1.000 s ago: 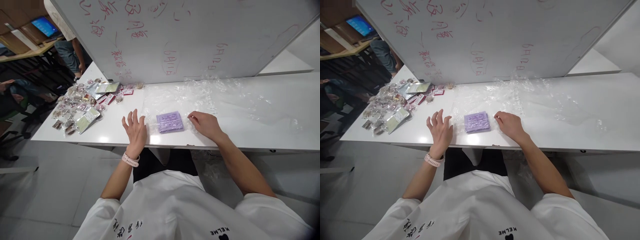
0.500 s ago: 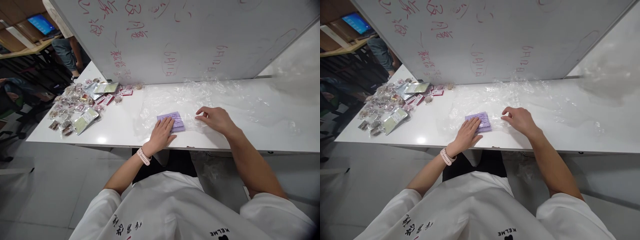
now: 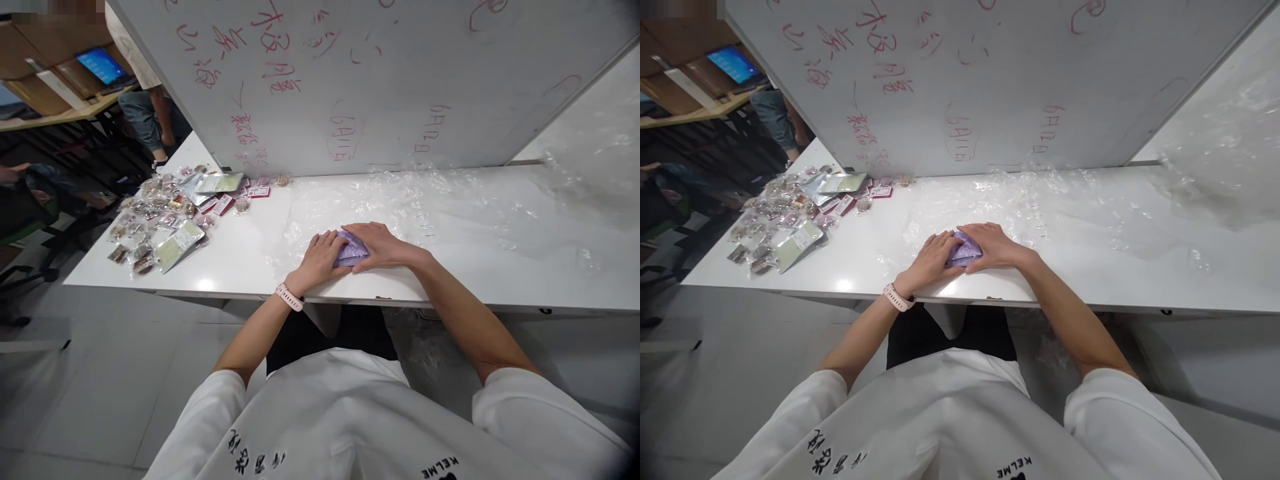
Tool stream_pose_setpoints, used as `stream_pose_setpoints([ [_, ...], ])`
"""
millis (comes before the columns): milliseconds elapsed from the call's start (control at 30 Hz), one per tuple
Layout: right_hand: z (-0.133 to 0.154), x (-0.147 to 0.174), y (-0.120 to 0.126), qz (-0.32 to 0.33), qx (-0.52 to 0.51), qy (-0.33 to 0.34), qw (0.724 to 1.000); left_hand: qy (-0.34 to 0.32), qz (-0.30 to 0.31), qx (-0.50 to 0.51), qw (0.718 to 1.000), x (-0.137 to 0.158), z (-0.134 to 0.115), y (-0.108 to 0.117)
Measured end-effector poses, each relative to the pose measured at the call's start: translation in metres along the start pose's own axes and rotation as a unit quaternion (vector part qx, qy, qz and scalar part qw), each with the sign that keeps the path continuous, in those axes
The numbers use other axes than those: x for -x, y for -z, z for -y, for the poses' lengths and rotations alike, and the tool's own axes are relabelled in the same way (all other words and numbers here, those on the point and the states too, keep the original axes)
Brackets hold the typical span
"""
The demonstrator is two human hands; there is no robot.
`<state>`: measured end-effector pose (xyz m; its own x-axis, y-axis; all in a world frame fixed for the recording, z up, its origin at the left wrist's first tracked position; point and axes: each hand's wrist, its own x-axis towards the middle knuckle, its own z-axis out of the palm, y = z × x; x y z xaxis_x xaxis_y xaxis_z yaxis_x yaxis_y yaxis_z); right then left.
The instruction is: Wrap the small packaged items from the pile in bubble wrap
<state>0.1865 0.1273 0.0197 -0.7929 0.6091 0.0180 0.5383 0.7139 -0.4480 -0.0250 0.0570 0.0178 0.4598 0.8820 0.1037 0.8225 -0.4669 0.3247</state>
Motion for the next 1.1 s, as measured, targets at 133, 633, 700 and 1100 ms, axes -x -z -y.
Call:
stream_pose_setpoints([
  [133,0.017,0.022,-0.002,-0.012,0.007,0.007,1.0,-0.031,-0.027,0.022,0.999,0.018,-0.002,0.003],
  [633,0.047,0.055,-0.023,-0.14,-0.003,-0.108,0.984,-0.018,0.141,0.07,0.987,-0.008,0.005,0.065],
  [700,0.039,0.041,-0.021,-0.14,-0.01,-0.156,0.978,-0.003,0.143,0.04,0.989,-0.027,0.012,0.07],
  [1100,0.019,0.022,-0.008,-0.281,0.2,-0.263,0.901,0.03,-0.035,-0.081,0.996,-0.039,0.016,-0.013],
])
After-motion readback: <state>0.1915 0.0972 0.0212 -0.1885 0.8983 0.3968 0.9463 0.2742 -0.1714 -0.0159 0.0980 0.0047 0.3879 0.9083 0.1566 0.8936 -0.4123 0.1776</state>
